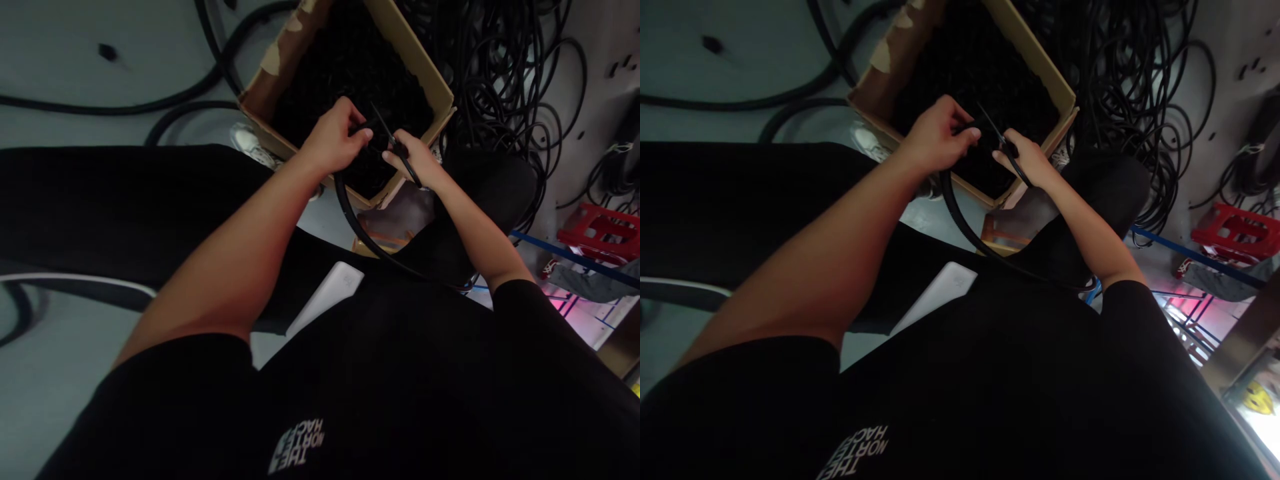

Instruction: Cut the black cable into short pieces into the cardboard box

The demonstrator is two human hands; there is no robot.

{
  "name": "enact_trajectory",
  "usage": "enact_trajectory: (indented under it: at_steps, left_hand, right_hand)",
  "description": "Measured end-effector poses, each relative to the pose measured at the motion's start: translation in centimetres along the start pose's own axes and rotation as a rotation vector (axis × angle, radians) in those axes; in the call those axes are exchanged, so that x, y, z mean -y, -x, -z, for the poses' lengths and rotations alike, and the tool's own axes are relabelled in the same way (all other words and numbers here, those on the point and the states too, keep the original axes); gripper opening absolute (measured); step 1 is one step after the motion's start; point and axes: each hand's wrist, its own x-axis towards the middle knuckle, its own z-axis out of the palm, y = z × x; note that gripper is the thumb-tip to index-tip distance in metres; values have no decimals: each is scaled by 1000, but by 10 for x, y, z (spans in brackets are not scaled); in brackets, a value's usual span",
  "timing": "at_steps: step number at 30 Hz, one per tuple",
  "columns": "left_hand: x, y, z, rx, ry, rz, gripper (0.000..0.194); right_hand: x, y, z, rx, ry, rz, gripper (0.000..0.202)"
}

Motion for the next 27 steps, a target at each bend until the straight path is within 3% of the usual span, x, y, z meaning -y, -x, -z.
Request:
enact_trajectory:
  at_steps: [6,9,12,15,21,27]
  left_hand:
    - [-3,0,3,159,-47,-105,47]
    - [-5,1,5,190,-59,-57,51]
    - [-3,0,7,201,-72,-22,58]
    - [8,-7,5,202,-126,-87,48]
    - [37,-23,-2,163,-123,-232,34]
    - [25,-11,-1,147,-141,-192,39]
  right_hand:
    - [-3,-1,8,-8,62,64,38]
    - [5,0,13,0,53,47,33]
    - [17,3,18,1,3,10,33]
    - [24,4,21,5,-1,-6,32]
    - [9,3,19,88,12,10,32]
    - [-2,1,13,59,41,27,30]
